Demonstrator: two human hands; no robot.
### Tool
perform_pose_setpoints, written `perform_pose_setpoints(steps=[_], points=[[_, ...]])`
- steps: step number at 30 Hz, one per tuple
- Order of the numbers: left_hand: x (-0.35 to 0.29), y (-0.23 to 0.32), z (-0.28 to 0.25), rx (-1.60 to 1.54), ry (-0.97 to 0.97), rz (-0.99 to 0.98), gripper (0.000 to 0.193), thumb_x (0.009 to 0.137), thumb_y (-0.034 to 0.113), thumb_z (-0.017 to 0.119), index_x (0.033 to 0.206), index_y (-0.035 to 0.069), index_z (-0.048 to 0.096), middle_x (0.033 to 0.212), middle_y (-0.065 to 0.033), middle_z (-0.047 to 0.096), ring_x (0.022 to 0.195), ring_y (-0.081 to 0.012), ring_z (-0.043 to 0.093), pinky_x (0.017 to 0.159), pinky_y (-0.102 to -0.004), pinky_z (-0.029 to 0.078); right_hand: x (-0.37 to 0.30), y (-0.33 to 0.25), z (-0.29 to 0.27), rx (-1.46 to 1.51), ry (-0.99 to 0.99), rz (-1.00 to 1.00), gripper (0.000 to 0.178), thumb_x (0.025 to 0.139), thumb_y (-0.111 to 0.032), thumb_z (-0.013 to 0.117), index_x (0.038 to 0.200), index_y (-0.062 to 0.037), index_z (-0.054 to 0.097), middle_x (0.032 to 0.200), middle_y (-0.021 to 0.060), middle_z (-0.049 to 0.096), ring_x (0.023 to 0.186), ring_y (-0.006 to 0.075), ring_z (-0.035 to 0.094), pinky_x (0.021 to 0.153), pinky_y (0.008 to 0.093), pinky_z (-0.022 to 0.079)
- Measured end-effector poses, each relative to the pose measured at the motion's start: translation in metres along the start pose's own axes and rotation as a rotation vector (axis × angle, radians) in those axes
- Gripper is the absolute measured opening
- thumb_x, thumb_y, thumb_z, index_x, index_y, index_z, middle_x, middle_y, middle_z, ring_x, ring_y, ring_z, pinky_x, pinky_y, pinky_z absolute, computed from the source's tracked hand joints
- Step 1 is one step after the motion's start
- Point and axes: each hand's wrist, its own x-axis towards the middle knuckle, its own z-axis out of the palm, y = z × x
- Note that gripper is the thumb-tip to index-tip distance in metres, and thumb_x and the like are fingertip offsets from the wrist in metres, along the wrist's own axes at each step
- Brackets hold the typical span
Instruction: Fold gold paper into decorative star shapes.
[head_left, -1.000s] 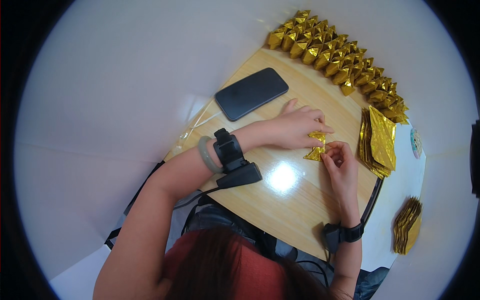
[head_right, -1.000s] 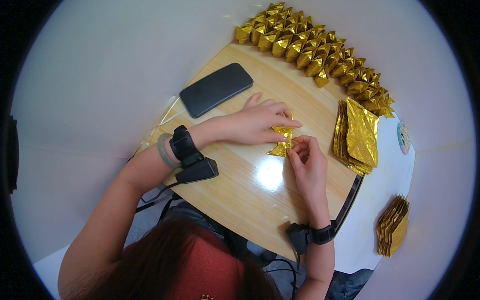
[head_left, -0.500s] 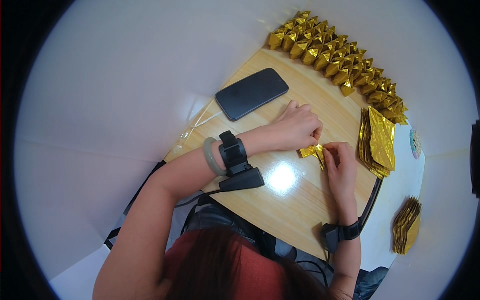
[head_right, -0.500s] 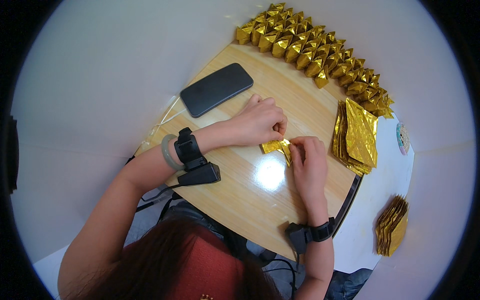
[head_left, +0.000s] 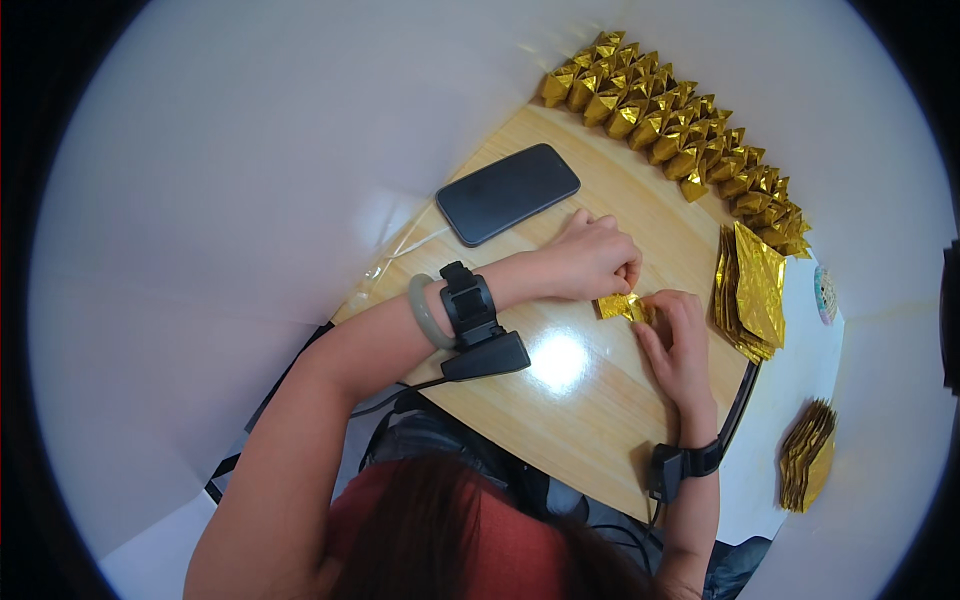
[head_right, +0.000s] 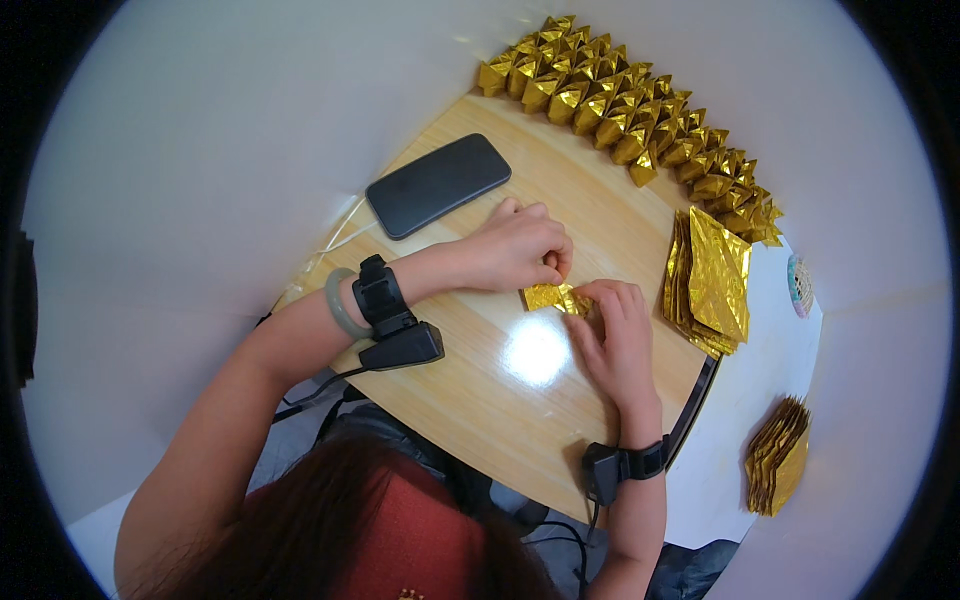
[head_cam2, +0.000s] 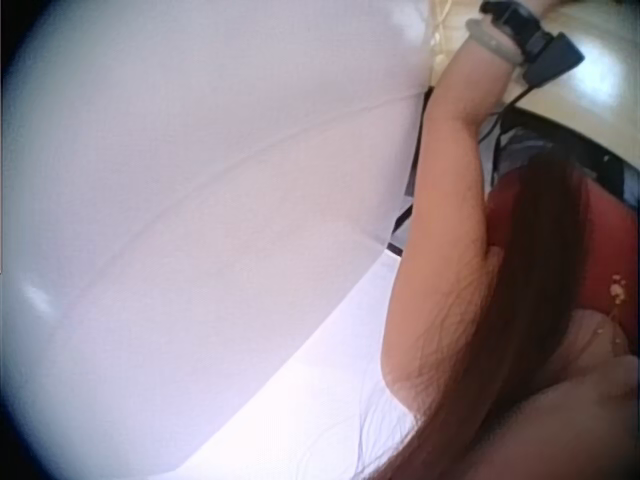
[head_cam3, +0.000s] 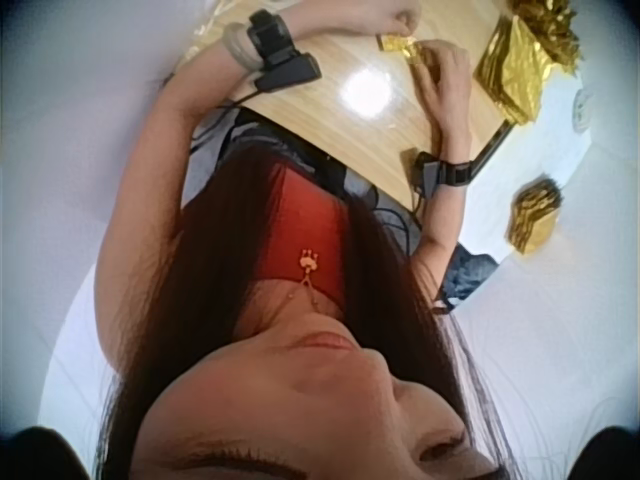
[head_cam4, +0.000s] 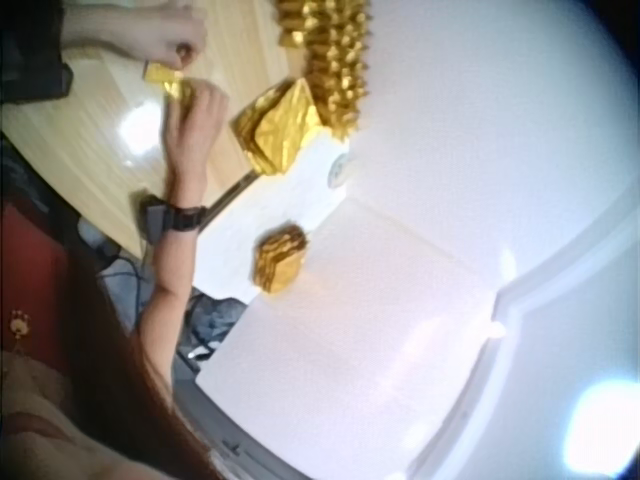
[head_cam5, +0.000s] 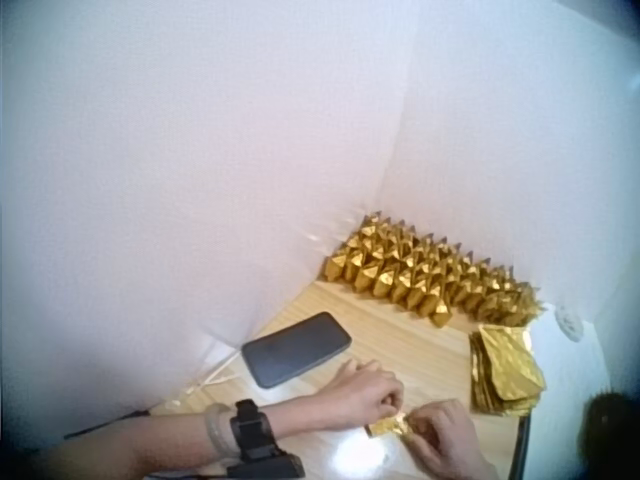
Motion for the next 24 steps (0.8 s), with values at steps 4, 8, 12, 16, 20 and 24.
perform_pose_setpoints(steps=[4, 8, 12, 16, 20, 24], points=[[-0.0014, -0.0049, -0.0062, -0.021, -0.081, 0.045, 0.006, 0.082, 0.020, 0.065, 0.085, 0.016, 0.067, 0.083, 0.0031, 0.061, 0.096, -0.0167, 0.050, 0.090, -0.0366, 0.027, 0.0022, -0.0094, -0.0027, -0.074, -0.003, -0.031, 0.024, 0.075, -0.010, 0.070, 0.097, -0.0052, 0.059, 0.096, 0.0098, 0.060, 0.090, 0.0292, 0.055, 0.077, 0.0376, 0.045], [-0.0003, -0.0103, -0.0083, -0.047, -0.130, 0.093, 0.008, 0.083, 0.021, 0.064, 0.089, 0.018, 0.067, 0.088, 0.0028, 0.061, 0.098, -0.0167, 0.049, 0.091, -0.0366, 0.026, 0.0017, -0.0097, -0.0023, -0.051, 0.091, -0.025, 0.021, 0.075, -0.005, 0.067, 0.094, -0.0053, 0.060, 0.091, 0.0085, 0.061, 0.083, 0.0278, 0.057, 0.070, 0.0351, 0.047], [0.0012, -0.0081, -0.0091, -0.014, -0.152, 0.086, 0.008, 0.084, 0.021, 0.064, 0.091, 0.018, 0.067, 0.088, 0.0029, 0.060, 0.099, -0.0165, 0.049, 0.091, -0.0365, 0.026, 0.0024, -0.0035, -0.0015, -0.058, 0.147, -0.118, 0.019, 0.071, -0.001, 0.066, 0.090, -0.0052, 0.061, 0.086, 0.0082, 0.060, 0.077, 0.0272, 0.057, 0.066, 0.0345, 0.047], [0.0004, -0.0094, -0.0087, -0.018, -0.136, 0.103, 0.009, 0.084, 0.020, 0.063, 0.092, 0.018, 0.067, 0.088, 0.0029, 0.060, 0.099, -0.0167, 0.049, 0.093, -0.0363, 0.025, 0.0006, -0.0040, -0.0056, -0.107, 0.147, -0.152, 0.020, 0.066, 0.002, 0.065, 0.084, -0.0053, 0.062, 0.083, 0.0078, 0.059, 0.075, 0.0257, 0.057, 0.064, 0.0348, 0.047], [0.0005, -0.0108, -0.0080, -0.033, -0.138, 0.090, 0.010, 0.085, 0.020, 0.062, 0.093, 0.018, 0.068, 0.089, 0.0028, 0.060, 0.100, -0.0168, 0.048, 0.094, -0.0358, 0.025, 0.0023, -0.0084, -0.0034, -0.109, 0.135, -0.158, 0.019, 0.066, 0.002, 0.065, 0.084, -0.0050, 0.062, 0.082, 0.0079, 0.059, 0.074, 0.0258, 0.057, 0.064, 0.0345, 0.047], [0.0001, -0.0095, -0.0089, -0.036, -0.146, 0.102, 0.010, 0.085, 0.020, 0.062, 0.092, 0.017, 0.067, 0.089, 0.0027, 0.060, 0.100, -0.0167, 0.048, 0.094, -0.0357, 0.025, -0.0016, -0.0042, -0.0020, -0.006, 0.094, -0.120, 0.020, 0.069, 0.000, 0.067, 0.088, -0.0047, 0.061, 0.083, 0.0080, 0.059, 0.072, 0.0260, 0.057, 0.064, 0.0336, 0.047]])
